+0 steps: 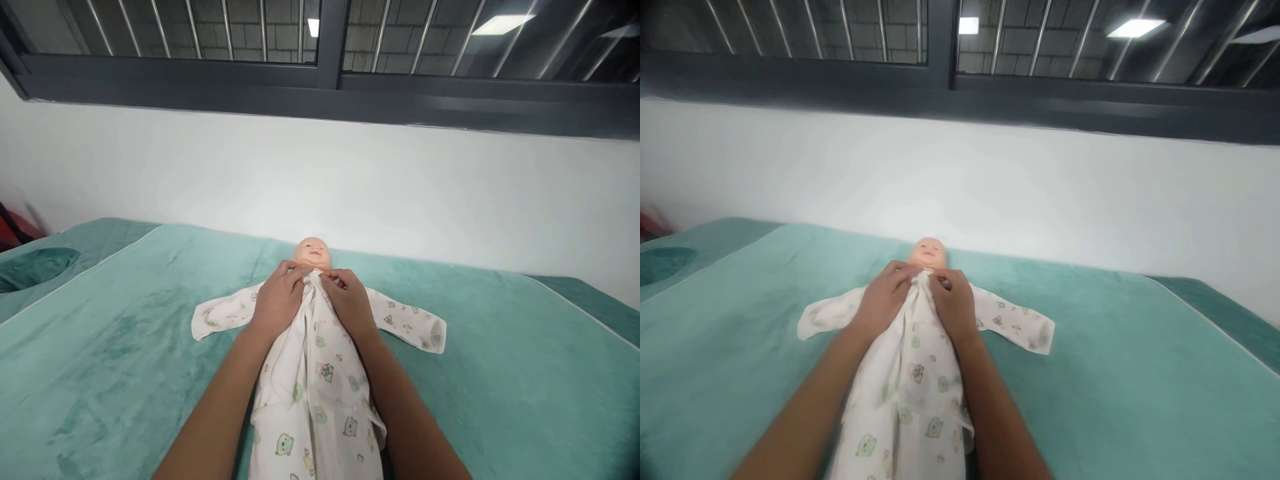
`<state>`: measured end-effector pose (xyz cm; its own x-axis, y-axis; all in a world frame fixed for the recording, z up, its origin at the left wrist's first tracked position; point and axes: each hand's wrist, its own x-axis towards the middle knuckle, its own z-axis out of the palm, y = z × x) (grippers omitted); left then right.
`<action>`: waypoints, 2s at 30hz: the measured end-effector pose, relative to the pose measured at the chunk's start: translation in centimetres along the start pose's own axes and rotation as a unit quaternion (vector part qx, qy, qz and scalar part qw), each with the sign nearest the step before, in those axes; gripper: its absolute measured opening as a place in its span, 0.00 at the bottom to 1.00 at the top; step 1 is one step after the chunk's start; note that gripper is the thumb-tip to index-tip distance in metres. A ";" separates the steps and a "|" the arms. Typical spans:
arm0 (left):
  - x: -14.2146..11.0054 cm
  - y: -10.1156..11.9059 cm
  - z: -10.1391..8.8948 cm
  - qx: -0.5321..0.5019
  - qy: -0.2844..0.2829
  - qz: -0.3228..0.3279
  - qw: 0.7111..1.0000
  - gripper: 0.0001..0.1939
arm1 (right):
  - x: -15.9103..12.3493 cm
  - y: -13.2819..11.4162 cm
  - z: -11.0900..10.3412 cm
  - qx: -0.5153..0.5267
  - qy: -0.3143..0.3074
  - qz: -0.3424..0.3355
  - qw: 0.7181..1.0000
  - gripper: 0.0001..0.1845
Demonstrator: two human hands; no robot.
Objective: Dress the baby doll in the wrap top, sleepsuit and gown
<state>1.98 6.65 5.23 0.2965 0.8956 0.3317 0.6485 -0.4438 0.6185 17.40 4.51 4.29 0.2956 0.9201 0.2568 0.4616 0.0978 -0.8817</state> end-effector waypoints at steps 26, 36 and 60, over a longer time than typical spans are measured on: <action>3.0 0.1 0.6 -0.173 -0.011 -0.038 0.984 0.06 | 2.2 0.7 0.3 -0.028 -0.031 -0.033 0.999 0.09; 2.8 0.7 0.0 -0.258 -0.061 -0.113 0.957 0.09 | 2.2 0.6 0.5 -0.041 -0.026 -0.032 0.998 0.09; 2.2 0.4 1.0 -0.047 0.010 0.003 0.999 0.16 | 2.6 1.0 0.5 0.000 -0.014 0.006 1.000 0.08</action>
<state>3.56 8.45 5.49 0.2854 0.8922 0.3500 0.5771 -0.4516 0.6805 18.20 7.15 3.88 0.2780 0.9312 0.2359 0.4588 0.0870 -0.8843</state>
